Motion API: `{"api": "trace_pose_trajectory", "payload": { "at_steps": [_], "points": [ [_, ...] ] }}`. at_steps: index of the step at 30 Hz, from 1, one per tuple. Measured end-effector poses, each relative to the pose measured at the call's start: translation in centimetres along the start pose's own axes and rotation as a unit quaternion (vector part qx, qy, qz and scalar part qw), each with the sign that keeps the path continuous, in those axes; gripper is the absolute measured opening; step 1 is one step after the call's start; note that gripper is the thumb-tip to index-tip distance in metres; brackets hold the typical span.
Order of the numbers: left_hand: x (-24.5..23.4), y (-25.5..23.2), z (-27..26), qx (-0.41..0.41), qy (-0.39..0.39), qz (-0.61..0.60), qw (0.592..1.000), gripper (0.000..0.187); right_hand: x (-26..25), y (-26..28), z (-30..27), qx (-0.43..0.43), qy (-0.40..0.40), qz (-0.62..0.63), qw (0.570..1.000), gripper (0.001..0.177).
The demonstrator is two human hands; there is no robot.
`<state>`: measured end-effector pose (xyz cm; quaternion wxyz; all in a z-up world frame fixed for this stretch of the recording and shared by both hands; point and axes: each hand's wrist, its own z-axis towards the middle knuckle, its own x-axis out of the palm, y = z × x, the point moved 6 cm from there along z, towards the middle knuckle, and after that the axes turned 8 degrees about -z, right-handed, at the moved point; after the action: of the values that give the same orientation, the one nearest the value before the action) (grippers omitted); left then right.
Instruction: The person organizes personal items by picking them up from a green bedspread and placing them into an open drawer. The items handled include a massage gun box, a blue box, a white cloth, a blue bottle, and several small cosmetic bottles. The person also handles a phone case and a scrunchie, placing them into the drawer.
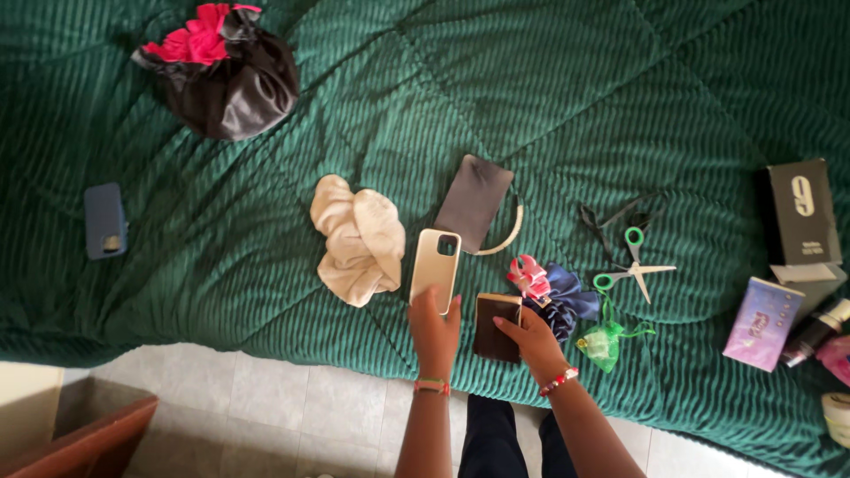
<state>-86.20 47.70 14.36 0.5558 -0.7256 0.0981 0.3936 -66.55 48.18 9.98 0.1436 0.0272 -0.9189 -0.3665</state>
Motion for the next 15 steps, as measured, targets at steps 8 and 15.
{"api": "trace_pose_trajectory", "payload": {
  "at_steps": [8, 15],
  "points": [
    [-2.8, -4.1, 1.4, 0.142, -0.048, 0.044, 0.988, 0.046, -1.0, 0.9, -1.6, 0.060, -0.023, 0.080, 0.995, 0.040],
    [-3.8, -11.2, -3.7, 0.150, -0.036, -0.079, 0.985, 0.046, 0.2, 5.1, -2.9, 0.028, -0.066, 0.139, 0.988, 0.039]
  ]
}}
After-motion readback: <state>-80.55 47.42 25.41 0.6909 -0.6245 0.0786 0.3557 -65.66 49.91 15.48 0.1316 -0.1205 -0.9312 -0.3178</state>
